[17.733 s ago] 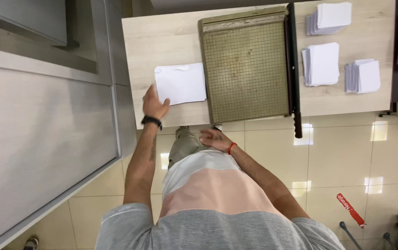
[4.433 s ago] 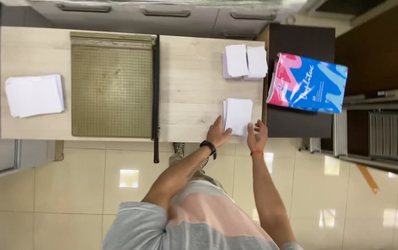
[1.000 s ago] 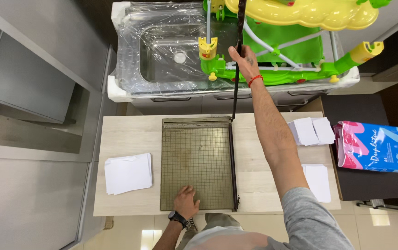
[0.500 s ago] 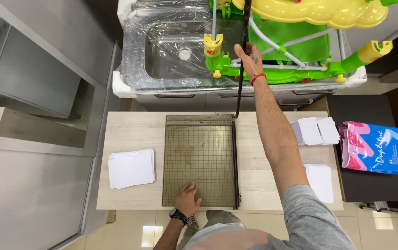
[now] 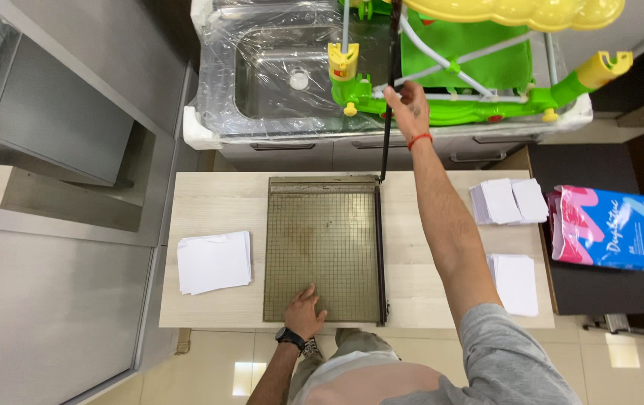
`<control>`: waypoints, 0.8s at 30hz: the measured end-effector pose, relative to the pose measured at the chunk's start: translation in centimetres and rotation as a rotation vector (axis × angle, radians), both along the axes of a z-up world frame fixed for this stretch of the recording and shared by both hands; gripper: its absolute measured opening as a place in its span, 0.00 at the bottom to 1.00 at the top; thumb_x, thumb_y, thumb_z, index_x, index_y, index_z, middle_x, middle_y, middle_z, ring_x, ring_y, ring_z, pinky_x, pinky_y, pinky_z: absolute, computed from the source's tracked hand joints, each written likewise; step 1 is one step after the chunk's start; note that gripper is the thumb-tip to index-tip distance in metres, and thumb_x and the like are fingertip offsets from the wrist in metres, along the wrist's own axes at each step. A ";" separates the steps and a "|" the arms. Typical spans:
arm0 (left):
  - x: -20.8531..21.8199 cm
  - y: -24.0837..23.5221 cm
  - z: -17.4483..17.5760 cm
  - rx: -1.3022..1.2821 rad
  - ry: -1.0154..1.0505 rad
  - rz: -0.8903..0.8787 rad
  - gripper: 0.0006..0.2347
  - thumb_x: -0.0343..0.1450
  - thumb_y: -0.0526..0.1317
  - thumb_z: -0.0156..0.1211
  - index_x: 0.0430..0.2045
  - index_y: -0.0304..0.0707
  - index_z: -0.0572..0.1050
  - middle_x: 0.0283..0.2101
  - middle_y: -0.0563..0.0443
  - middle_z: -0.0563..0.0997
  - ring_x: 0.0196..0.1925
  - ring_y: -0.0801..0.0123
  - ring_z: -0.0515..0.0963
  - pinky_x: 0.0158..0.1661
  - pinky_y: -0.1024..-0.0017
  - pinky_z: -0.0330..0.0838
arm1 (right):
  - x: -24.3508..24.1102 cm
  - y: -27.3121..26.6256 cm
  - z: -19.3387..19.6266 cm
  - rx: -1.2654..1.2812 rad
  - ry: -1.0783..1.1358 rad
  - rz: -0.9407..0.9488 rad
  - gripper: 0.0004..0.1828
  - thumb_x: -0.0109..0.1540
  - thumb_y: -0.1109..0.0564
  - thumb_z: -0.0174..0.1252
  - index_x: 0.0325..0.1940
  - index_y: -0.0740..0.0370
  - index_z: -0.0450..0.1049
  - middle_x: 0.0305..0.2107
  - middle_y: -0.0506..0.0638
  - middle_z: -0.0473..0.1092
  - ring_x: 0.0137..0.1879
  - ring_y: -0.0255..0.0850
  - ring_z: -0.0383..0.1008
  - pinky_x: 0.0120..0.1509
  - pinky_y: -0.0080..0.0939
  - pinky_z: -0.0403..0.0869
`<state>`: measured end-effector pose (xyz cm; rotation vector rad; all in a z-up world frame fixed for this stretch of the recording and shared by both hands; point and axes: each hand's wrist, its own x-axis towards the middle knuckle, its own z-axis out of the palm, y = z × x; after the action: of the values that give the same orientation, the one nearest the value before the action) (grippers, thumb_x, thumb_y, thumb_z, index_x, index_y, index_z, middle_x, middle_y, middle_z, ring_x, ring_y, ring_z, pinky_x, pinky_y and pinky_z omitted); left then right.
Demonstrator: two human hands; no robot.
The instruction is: The person picks up stacks of white paper from a table and a paper cutter, aligns them by tapping them on the surface, and organizes them into separate piles on the table.
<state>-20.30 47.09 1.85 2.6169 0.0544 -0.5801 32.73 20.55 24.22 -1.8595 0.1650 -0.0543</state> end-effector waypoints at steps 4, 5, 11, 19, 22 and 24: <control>0.2 0.4 1.0 -0.017 0.023 -0.040 0.28 0.82 0.58 0.78 0.70 0.35 0.89 0.96 0.47 0.68 0.93 0.42 0.70 0.83 0.42 0.78 | -10.1 -2.0 -5.2 -0.064 -0.085 0.012 0.29 0.73 0.36 0.78 0.72 0.49 0.81 0.64 0.50 0.83 0.68 0.44 0.84 0.75 0.49 0.84; 0.1 0.5 1.9 -0.020 0.059 -0.038 0.27 0.84 0.55 0.74 0.73 0.34 0.87 0.94 0.45 0.71 0.93 0.43 0.72 0.85 0.45 0.78 | -13.1 -2.6 -8.4 -0.036 -0.100 0.052 0.21 0.77 0.45 0.76 0.70 0.56 0.85 0.55 0.55 0.86 0.57 0.46 0.87 0.67 0.52 0.84; -0.1 0.9 1.4 -0.005 0.075 -0.097 0.28 0.85 0.53 0.72 0.76 0.31 0.85 0.94 0.40 0.73 0.95 0.42 0.73 0.89 0.45 0.75 | -39.9 -6.4 -18.5 0.115 0.245 0.018 0.17 0.75 0.58 0.80 0.67 0.67 0.90 0.41 0.60 0.90 0.36 0.44 0.87 0.43 0.44 0.81; -0.8 2.0 0.9 -0.050 0.126 -0.211 0.30 0.87 0.52 0.71 0.83 0.32 0.80 0.97 0.35 0.67 0.99 0.35 0.64 0.92 0.39 0.66 | -67.5 -8.9 -23.5 0.143 0.686 -0.247 0.16 0.74 0.55 0.82 0.63 0.65 0.94 0.39 0.62 0.92 0.32 0.41 0.87 0.37 0.38 0.79; -2.9 0.0 1.4 -0.318 0.128 -0.041 0.24 0.91 0.45 0.64 0.84 0.31 0.78 0.85 0.28 0.80 0.91 0.34 0.76 0.87 0.37 0.73 | -72.5 -10.2 -23.4 0.066 0.722 -0.151 0.13 0.79 0.52 0.73 0.60 0.63 0.95 0.36 0.61 0.91 0.34 0.46 0.88 0.43 0.46 0.84; -3.7 -1.9 -1.0 -0.600 -0.276 -0.125 0.18 0.97 0.49 0.56 0.72 0.35 0.84 0.60 0.42 0.85 0.66 0.47 0.90 0.67 0.51 0.86 | -71.8 -10.4 -20.2 -0.034 0.626 -0.199 0.14 0.78 0.52 0.77 0.65 0.61 0.94 0.38 0.56 0.91 0.35 0.43 0.86 0.46 0.46 0.82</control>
<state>-24.03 45.16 0.82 2.0926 -0.3230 -0.2190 -39.10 10.19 4.01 -1.8358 0.7837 0.3935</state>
